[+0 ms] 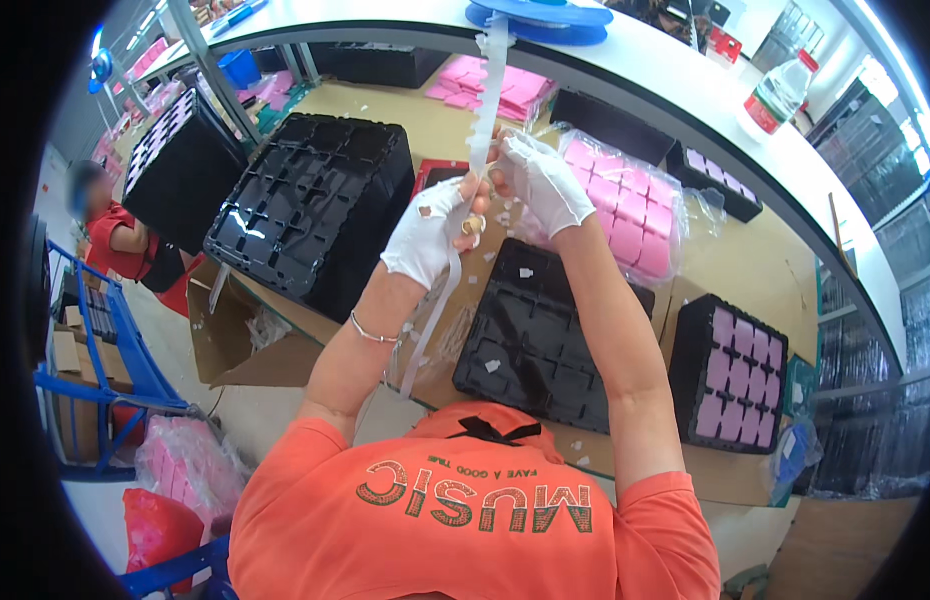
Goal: The person places pink foam blocks into black plastic trays, then secures them by hand with black plastic divider grids.
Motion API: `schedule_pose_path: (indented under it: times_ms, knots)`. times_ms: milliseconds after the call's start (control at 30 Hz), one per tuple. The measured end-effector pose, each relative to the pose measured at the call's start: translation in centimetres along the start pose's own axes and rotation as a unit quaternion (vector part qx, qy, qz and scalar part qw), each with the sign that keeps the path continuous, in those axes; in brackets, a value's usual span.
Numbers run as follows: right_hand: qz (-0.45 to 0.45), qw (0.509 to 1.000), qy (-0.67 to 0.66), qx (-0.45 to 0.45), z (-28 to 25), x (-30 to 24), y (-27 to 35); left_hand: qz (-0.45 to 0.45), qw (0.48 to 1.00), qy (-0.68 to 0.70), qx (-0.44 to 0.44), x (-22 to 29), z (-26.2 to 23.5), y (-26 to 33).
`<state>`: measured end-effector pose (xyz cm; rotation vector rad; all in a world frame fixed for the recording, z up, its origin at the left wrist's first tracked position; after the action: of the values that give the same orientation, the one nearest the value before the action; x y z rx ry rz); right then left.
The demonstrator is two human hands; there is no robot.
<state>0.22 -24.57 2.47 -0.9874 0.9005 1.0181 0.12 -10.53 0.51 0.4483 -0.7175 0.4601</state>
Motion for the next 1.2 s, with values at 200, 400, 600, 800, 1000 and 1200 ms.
schedule_pose_path:
  times_ms: [200, 400, 600, 800, 1000, 1200]
  knots:
    - [0.044, 0.992, -0.092, -0.077, 2.2, 1.2, -1.3, -0.052, 0.995, 0.072, -0.039, 0.2, 0.2, 0.3]
    - [-0.016, 0.995, -0.089, -0.051, 1.9, 0.9, -1.5, -0.064, 0.988, 0.109, -0.084, 0.3, 0.5, -0.1]
    - [-0.005, 0.986, -0.139, -0.092, 0.9, 2.1, -2.8, -0.077, 0.983, 0.133, -0.105, 0.2, 1.0, -0.1]
    - [-0.021, 0.981, -0.170, -0.088, 2.6, 2.1, -2.2, -0.088, 0.977, 0.157, -0.109, 0.1, 0.9, -0.4]
    - [-0.019, 0.972, -0.220, -0.079, 3.5, 2.4, -1.2, -0.095, 0.971, 0.183, -0.120, -0.3, 1.0, 0.0]
    - [-0.025, 0.964, -0.249, -0.091, 3.6, 2.6, -1.4, -0.102, 0.967, 0.196, -0.126, -0.6, 1.4, -0.1]
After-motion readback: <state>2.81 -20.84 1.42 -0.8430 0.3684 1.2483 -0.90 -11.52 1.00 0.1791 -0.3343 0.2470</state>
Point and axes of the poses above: each hand's wrist, its own y-axis away from the middle knuckle, its own z-axis out of the palm, x = y × z, the point moved 6 cm from there along -y, towards the middle knuckle, and after that the axes turned 12 degrees about -z, right-handed, at the moved point
